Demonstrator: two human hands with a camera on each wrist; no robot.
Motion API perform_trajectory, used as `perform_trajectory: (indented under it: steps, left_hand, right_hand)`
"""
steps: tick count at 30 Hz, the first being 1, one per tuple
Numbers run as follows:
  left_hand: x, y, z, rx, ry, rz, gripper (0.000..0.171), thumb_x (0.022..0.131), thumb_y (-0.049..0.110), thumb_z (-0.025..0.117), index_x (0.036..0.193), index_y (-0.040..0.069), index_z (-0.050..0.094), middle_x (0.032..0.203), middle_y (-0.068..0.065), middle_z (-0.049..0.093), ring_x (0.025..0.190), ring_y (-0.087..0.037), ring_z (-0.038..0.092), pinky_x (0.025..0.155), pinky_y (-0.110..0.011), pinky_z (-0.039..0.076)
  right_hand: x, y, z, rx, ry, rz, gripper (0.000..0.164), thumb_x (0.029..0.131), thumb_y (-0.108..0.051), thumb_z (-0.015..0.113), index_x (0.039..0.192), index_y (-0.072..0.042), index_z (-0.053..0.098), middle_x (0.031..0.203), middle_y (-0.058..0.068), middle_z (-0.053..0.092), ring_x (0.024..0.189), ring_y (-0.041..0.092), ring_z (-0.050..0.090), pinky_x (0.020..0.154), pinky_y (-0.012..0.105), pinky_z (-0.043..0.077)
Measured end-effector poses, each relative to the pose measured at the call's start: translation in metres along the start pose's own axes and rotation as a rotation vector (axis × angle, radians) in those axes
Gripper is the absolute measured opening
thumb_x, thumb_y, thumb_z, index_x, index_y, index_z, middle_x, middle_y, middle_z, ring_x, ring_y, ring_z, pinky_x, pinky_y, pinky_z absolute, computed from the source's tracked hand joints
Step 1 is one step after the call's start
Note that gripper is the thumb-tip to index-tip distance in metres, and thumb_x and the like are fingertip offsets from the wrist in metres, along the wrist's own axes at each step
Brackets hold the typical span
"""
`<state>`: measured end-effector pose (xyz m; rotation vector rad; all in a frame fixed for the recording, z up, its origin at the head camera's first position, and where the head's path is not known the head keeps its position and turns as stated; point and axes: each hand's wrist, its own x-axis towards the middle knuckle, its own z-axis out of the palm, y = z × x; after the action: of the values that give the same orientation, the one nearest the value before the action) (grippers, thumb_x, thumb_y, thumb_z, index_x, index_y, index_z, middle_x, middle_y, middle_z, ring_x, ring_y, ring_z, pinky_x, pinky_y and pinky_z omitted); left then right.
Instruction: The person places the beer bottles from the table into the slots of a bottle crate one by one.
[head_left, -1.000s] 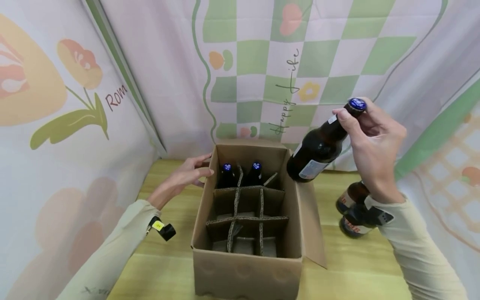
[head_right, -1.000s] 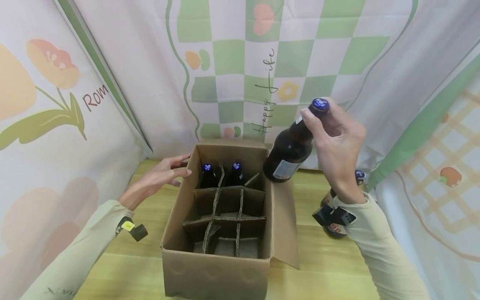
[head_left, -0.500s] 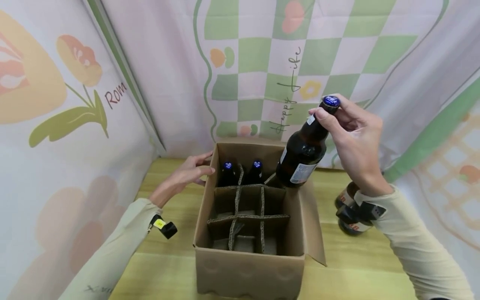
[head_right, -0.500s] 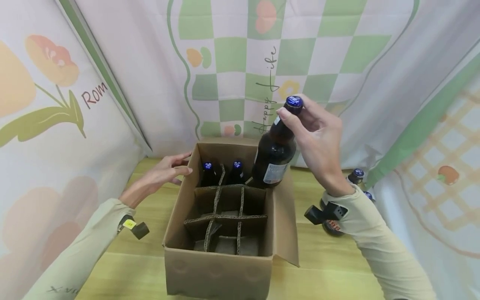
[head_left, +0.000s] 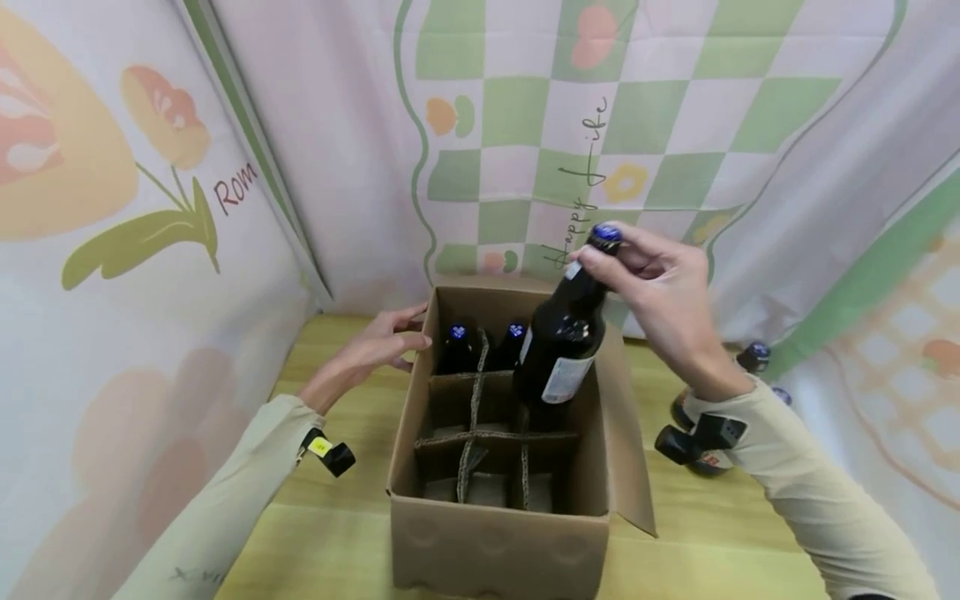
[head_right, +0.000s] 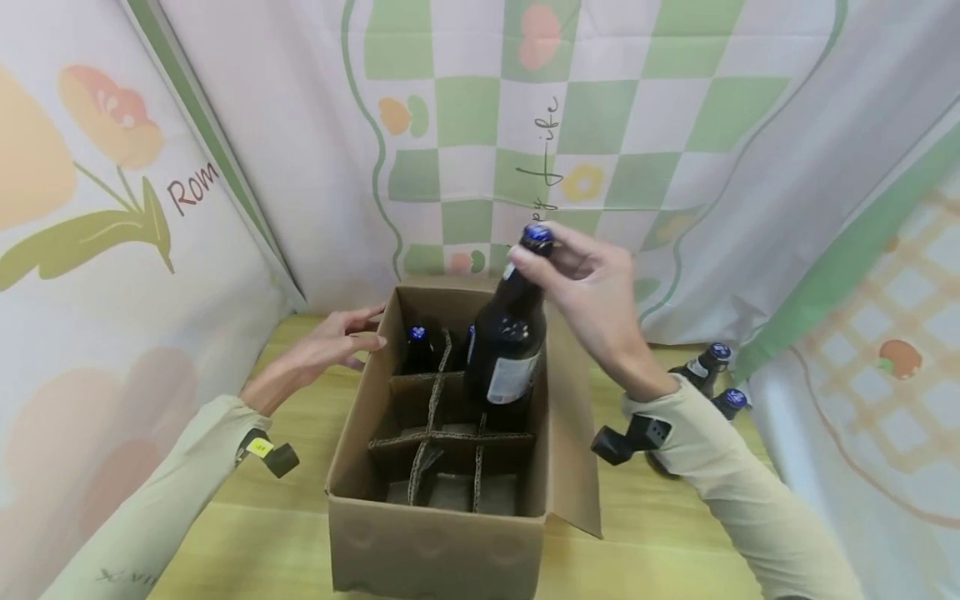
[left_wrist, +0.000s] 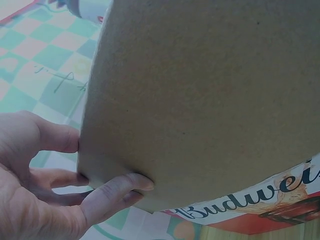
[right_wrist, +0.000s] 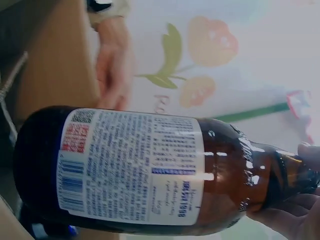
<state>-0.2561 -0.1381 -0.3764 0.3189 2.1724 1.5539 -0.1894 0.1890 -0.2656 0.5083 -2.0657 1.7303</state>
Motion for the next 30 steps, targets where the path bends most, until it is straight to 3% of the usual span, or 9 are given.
perform_trajectory:
  steps: [4,8,13,17,23,30]
  left_hand:
    - [-0.001,0.000,0.003,-0.004,-0.005,0.002,0.080,0.101,0.012,0.062,0.168,0.012,0.020,0.168,-0.025,0.029,0.130,-0.042,0.059,0.091,-0.041,0.064]
    - [-0.001,0.003,0.005,-0.011,-0.009,0.007,0.079,0.101,0.011,0.062,0.168,0.011,0.019,0.167,-0.025,0.029,0.132,-0.042,0.057,0.091,-0.041,0.064]
    - [0.000,0.005,0.006,-0.016,-0.013,0.002,0.079,0.101,0.010,0.061,0.168,0.010,0.019,0.167,-0.026,0.030,0.135,-0.044,0.055,0.091,-0.041,0.064]
    - [0.001,0.004,0.007,-0.017,-0.018,0.000,0.078,0.102,0.011,0.061,0.168,0.010,0.019,0.167,-0.026,0.030,0.136,-0.044,0.053,0.092,-0.042,0.064]
    - [0.001,0.003,0.007,-0.011,-0.026,-0.003,0.078,0.101,0.012,0.061,0.168,0.011,0.020,0.166,-0.025,0.031,0.135,-0.043,0.054,0.092,-0.043,0.064]
    - [0.000,0.000,0.005,-0.034,-0.014,0.007,0.078,0.101,0.011,0.062,0.168,0.011,0.022,0.166,-0.026,0.032,0.133,-0.044,0.056,0.093,-0.045,0.064]
  right_hand:
    - [-0.005,0.007,0.015,-0.113,-0.062,0.036,0.033,0.091,-0.015,0.083,0.122,-0.006,0.076,0.097,-0.004,0.082,0.086,0.008,0.076,0.071,0.017,0.060]
    - [-0.005,0.011,0.026,-0.140,-0.083,0.071,0.034,0.090,-0.015,0.083,0.121,-0.004,0.075,0.092,-0.009,0.080,0.082,0.007,0.075,0.065,0.017,0.058]
    - [-0.001,0.017,0.036,-0.169,-0.115,0.089,0.034,0.091,-0.018,0.083,0.120,-0.003,0.075,0.094,-0.002,0.081,0.082,0.008,0.074,0.062,0.017,0.055]
    - [0.002,0.024,0.044,-0.195,-0.150,0.125,0.037,0.092,-0.021,0.081,0.123,-0.002,0.072,0.102,0.008,0.080,0.087,0.008,0.075,0.069,0.016,0.057]
    - [0.002,0.030,0.057,-0.134,-0.230,0.218,0.038,0.091,-0.021,0.083,0.121,-0.002,0.070,0.101,0.009,0.080,0.086,0.013,0.075,0.074,0.022,0.061]
    - [0.012,0.039,0.068,-0.047,-0.276,0.341,0.041,0.092,-0.022,0.081,0.127,-0.004,0.069,0.103,0.004,0.079,0.078,0.012,0.069,0.062,0.020,0.056]
